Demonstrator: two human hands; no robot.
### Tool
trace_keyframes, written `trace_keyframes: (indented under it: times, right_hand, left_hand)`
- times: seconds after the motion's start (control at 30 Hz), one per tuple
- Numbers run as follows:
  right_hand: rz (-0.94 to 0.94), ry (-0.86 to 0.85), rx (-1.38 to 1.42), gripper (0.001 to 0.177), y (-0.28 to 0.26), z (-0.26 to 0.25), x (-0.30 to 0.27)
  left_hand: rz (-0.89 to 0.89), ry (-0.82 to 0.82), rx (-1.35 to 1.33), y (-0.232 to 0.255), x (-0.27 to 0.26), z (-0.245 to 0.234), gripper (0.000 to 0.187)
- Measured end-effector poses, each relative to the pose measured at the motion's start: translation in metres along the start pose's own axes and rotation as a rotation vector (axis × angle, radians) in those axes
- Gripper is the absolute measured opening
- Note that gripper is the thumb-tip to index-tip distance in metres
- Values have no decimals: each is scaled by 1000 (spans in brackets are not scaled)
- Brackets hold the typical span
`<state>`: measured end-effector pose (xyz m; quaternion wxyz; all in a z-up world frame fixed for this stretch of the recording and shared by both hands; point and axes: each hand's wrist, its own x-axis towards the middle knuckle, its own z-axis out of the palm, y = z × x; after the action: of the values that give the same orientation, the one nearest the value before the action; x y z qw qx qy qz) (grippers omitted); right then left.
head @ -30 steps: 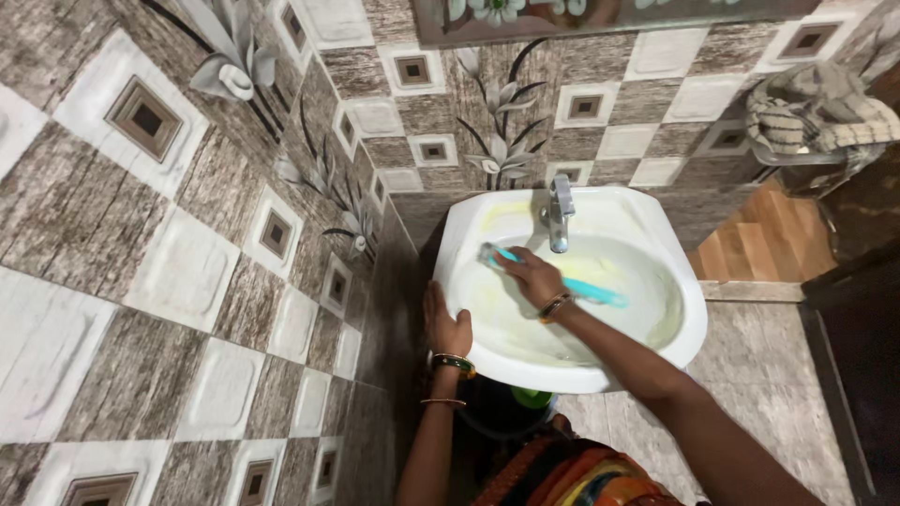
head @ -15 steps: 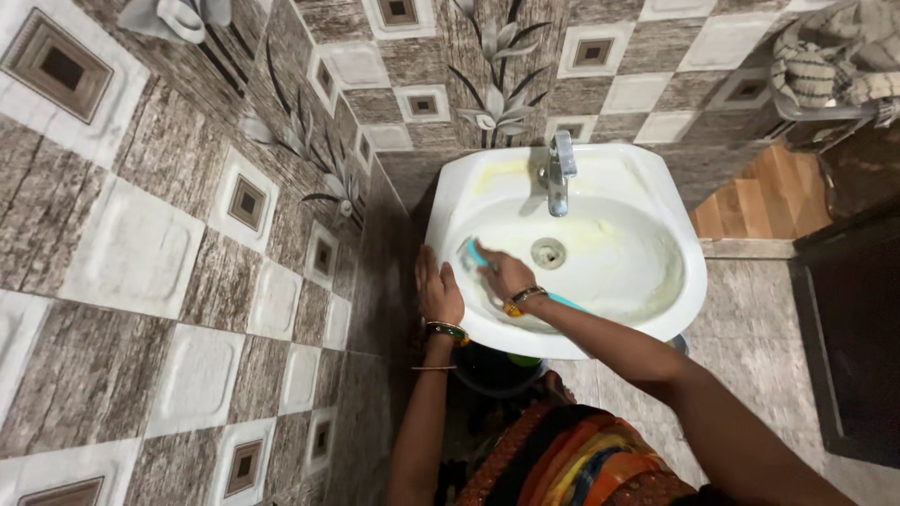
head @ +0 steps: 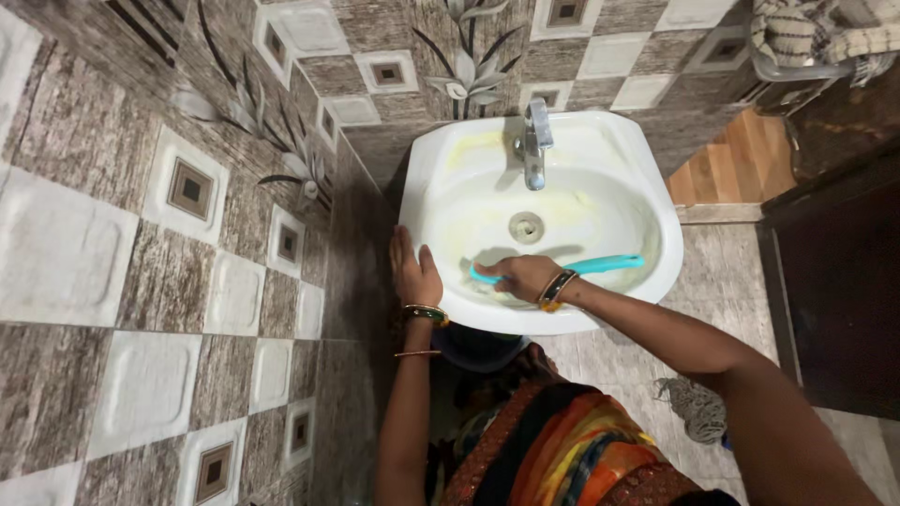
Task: The person scrubs a white bathroom sink using a blue scrub brush. They repeatedly scrub the basin and faucet area, occasionally rinsing the brush under running water from the tap. The person also briefly handles a green cup and a bucket on the floor.
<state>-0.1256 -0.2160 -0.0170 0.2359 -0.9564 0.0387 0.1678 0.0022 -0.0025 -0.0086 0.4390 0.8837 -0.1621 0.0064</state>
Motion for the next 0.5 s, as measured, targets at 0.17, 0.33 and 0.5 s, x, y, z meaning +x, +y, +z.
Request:
trace_keyframes:
  times: [0.17,0.33,0.5]
  right_hand:
    - [268,-93,-371,48,80,-49,-31]
    - [267,-200,-340,49,43,-40,-56]
    - [165,-271,-146,53,39,-49,-64]
  left_hand:
    - [-20,-7,4,4,-1,-5,59]
    - [0,15,-1,7,-2,-6,60]
    - [22,48,-8,5,-4,-5,59]
